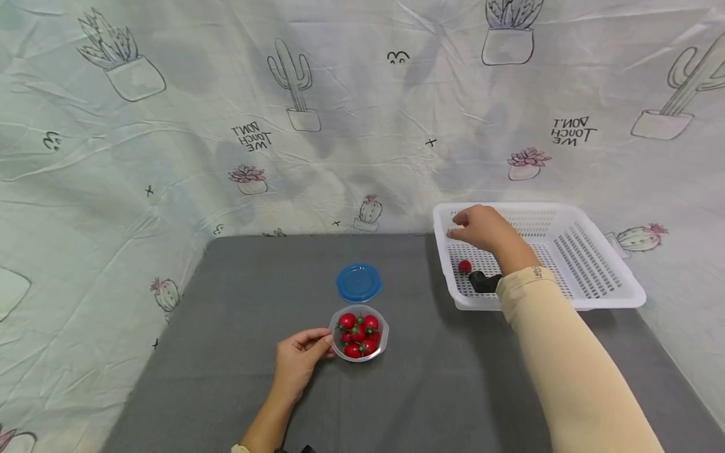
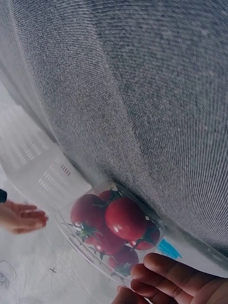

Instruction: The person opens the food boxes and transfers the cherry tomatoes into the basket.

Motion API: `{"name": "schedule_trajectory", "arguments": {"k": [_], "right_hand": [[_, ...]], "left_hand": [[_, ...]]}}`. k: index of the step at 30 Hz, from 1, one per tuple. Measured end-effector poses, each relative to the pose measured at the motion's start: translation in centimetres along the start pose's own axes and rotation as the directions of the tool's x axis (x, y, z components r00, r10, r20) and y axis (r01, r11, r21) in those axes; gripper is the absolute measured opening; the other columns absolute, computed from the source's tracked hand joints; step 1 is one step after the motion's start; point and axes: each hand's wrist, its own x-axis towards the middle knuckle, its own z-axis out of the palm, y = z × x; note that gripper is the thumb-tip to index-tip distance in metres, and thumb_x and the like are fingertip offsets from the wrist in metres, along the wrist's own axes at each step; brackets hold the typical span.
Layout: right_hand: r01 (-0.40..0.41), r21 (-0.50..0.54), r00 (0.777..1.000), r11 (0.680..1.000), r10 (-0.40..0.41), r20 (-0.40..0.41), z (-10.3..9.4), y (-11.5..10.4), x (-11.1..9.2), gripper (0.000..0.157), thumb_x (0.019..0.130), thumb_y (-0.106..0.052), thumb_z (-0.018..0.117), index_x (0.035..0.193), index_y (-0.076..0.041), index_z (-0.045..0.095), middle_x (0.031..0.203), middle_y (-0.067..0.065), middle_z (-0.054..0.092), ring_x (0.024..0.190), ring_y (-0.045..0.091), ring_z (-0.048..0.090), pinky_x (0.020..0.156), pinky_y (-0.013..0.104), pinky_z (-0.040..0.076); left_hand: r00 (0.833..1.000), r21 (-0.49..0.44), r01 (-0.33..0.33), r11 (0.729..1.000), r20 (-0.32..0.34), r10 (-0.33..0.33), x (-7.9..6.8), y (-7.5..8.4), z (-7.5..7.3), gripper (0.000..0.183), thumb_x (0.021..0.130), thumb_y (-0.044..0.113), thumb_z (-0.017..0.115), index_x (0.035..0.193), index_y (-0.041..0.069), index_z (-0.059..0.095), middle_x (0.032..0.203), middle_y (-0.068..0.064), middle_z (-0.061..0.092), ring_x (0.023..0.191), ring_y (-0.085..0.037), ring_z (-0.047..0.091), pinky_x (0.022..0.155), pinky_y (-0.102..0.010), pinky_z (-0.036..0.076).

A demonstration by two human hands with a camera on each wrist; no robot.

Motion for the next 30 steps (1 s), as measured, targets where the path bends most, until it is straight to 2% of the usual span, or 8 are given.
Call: {"name": "schedule_trajectory", "arguments": {"k": [4, 10, 18, 22, 30], "right_hand": [[0.072, 0.002, 0.995, 0.997, -0.072, -0.068, 0.1, -2.3, -0.8, 0.050, 0.093, -0.030, 0.068, 0.129, 0.003, 0.061, 0.128, 0.026, 0.061, 0.119, 0.042, 0.056, 0.101, 0.059, 0.045], [0.205, 0.003, 0.971, 0.979, -0.203, -0.129, 1.2, -5.3, -2.4, 0.044, 0.092, -0.025, 0.070, 0.127, 0.000, 0.062, 0.127, 0.021, 0.063, 0.118, 0.039, 0.057, 0.098, 0.058, 0.049], [0.414, -0.013, 0.896, 0.910, -0.410, -0.168, 5.6, -7.4, -2.8, 0.036, 0.089, -0.022, 0.074, 0.118, -0.001, 0.069, 0.121, 0.017, 0.067, 0.116, 0.035, 0.061, 0.096, 0.052, 0.052], [0.472, -0.012, 0.868, 0.882, -0.466, -0.171, 8.1, -7.8, -2.7, 0.034, 0.088, -0.023, 0.075, 0.115, -0.003, 0.071, 0.117, 0.012, 0.068, 0.111, 0.031, 0.064, 0.093, 0.049, 0.055], [0.521, 0.016, 0.843, 0.853, -0.512, -0.164, 11.7, -8.8, -2.8, 0.036, 0.087, -0.025, 0.076, 0.116, -0.005, 0.071, 0.117, 0.009, 0.068, 0.110, 0.026, 0.065, 0.093, 0.044, 0.056]], "left_hand": [[1.000, 0.002, -0.004, 1.000, -0.006, 0.004, 0.2, 0.0, 0.3, 0.016, 0.084, 0.001, 0.076, 0.095, -0.010, 0.072, 0.083, -0.025, 0.072, 0.063, -0.016, 0.070, 0.062, -0.034, 0.062], [1.000, 0.000, 0.009, 1.000, -0.025, -0.009, 0.5, -0.3, 0.6, 0.014, 0.084, 0.002, 0.076, 0.094, -0.007, 0.073, 0.084, -0.026, 0.072, 0.063, -0.016, 0.070, 0.062, -0.033, 0.062], [0.998, 0.008, 0.024, 1.000, -0.050, -0.024, 0.5, -0.1, 1.3, 0.012, 0.084, -0.001, 0.075, 0.094, -0.008, 0.073, 0.086, -0.026, 0.072, 0.064, -0.018, 0.070, 0.062, -0.034, 0.062], [0.999, 0.009, 0.004, 1.000, -0.048, -0.003, 0.7, -0.6, 1.5, 0.013, 0.084, 0.002, 0.076, 0.093, -0.006, 0.073, 0.086, -0.025, 0.072, 0.064, -0.017, 0.070, 0.061, -0.032, 0.062], [0.998, 0.008, 0.018, 1.000, -0.067, -0.018, 1.2, -0.5, 2.3, 0.011, 0.084, -0.002, 0.075, 0.093, -0.007, 0.073, 0.086, -0.026, 0.071, 0.064, -0.018, 0.070, 0.062, -0.035, 0.062]]}}
